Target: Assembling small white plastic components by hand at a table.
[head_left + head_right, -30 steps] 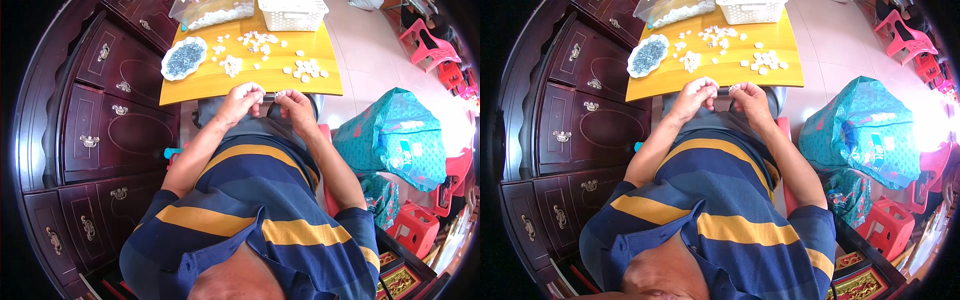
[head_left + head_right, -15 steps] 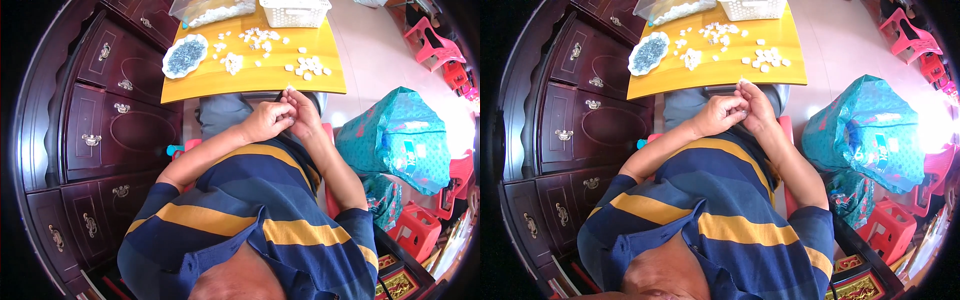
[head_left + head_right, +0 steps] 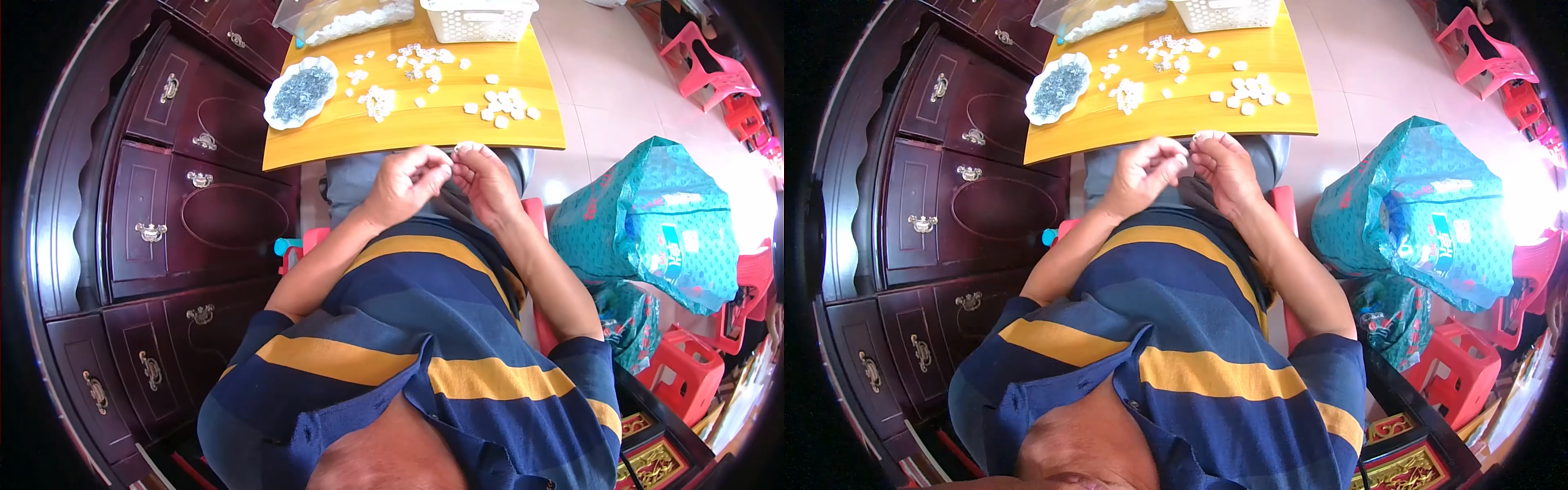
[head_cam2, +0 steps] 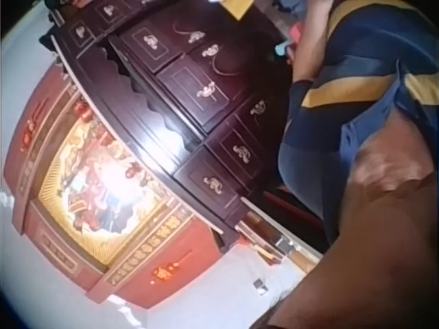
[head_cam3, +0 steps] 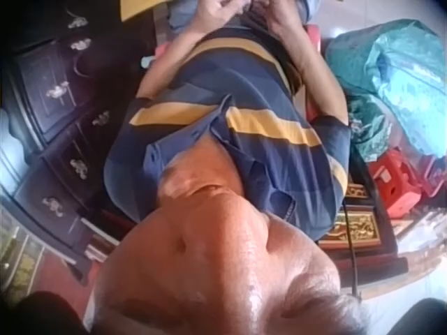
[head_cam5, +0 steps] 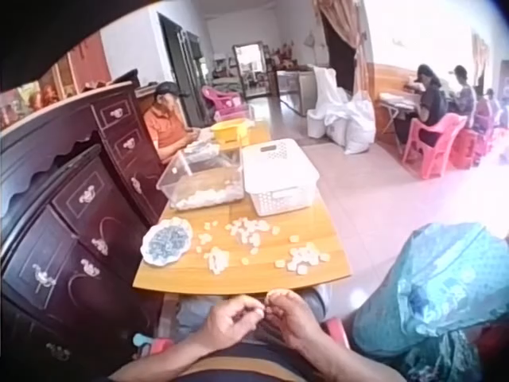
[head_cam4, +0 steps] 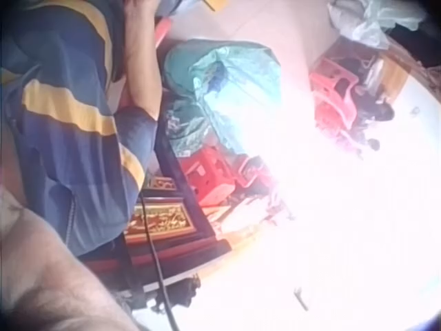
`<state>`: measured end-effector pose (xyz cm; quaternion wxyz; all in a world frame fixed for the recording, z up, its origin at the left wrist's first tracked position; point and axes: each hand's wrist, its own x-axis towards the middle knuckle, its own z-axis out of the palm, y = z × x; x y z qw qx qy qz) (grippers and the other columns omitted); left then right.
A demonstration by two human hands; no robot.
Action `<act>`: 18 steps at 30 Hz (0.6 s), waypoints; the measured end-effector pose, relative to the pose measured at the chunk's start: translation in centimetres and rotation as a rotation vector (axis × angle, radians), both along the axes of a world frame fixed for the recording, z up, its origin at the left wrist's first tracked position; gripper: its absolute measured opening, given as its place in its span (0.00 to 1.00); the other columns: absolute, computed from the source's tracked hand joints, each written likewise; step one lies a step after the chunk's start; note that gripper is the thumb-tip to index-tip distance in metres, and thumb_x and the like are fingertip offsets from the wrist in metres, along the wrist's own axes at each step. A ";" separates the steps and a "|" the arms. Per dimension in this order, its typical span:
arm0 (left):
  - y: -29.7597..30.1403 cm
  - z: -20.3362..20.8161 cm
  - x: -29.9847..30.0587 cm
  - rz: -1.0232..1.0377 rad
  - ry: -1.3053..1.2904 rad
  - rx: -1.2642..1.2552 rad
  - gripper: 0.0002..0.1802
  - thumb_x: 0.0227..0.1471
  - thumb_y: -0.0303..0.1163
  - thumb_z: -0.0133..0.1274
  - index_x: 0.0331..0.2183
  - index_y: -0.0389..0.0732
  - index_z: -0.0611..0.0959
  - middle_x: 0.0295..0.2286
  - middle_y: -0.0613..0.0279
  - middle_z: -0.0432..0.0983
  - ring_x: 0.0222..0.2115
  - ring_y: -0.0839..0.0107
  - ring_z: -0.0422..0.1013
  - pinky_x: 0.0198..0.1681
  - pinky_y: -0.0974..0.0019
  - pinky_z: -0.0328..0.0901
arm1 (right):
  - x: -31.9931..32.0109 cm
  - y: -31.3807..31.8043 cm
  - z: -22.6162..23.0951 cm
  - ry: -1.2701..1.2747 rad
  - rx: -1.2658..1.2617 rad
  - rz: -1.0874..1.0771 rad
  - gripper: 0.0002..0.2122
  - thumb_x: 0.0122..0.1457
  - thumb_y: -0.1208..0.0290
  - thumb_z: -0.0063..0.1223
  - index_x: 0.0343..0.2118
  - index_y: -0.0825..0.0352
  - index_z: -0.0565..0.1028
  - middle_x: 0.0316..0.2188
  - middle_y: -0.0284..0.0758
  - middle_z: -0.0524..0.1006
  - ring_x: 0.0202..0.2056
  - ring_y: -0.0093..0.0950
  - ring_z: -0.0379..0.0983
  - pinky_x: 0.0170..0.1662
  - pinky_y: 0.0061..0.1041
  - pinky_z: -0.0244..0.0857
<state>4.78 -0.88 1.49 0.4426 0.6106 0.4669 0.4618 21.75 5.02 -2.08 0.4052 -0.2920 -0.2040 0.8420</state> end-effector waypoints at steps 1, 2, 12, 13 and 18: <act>0.2 -0.1 -0.6 0.046 -0.041 0.002 0.08 0.60 0.25 0.53 0.41 0.35 0.78 0.31 0.66 0.76 0.27 0.81 0.72 0.32 0.77 0.69 | -0.1 -0.1 0.1 -0.077 0.046 -0.006 0.05 0.61 0.71 0.57 0.37 0.62 0.75 0.32 0.29 0.79 0.30 0.16 0.73 0.36 0.17 0.67; 0.5 -0.3 -1.2 0.092 -0.083 0.005 0.09 0.60 0.25 0.53 0.43 0.35 0.78 0.31 0.65 0.76 0.28 0.81 0.72 0.32 0.76 0.69 | -0.1 -0.2 0.2 -0.154 0.094 -0.012 0.05 0.60 0.71 0.57 0.37 0.63 0.75 0.31 0.28 0.78 0.29 0.16 0.72 0.35 0.17 0.66; 0.6 -0.6 -3.0 0.124 -0.105 0.004 0.12 0.56 0.21 0.56 0.43 0.34 0.79 0.30 0.67 0.75 0.27 0.83 0.71 0.30 0.78 0.69 | -0.6 -0.9 0.2 -0.381 0.470 0.028 0.03 0.61 0.75 0.56 0.35 0.67 0.75 0.29 0.26 0.75 0.30 0.15 0.69 0.35 0.16 0.66; 0.6 -0.5 -3.0 0.127 -0.108 0.003 0.12 0.56 0.21 0.56 0.43 0.34 0.79 0.30 0.67 0.75 0.27 0.83 0.71 0.30 0.78 0.69 | -0.6 -0.9 0.1 -0.387 0.488 0.036 0.03 0.61 0.75 0.56 0.35 0.68 0.75 0.29 0.26 0.75 0.30 0.14 0.69 0.35 0.16 0.66; 0.7 -0.7 -3.0 0.101 -0.032 0.023 0.12 0.56 0.20 0.55 0.44 0.34 0.79 0.30 0.67 0.76 0.26 0.83 0.70 0.30 0.77 0.69 | -0.5 -0.6 -0.2 -0.399 0.526 0.086 0.02 0.62 0.74 0.54 0.35 0.65 0.75 0.30 0.23 0.75 0.32 0.12 0.69 0.38 0.14 0.64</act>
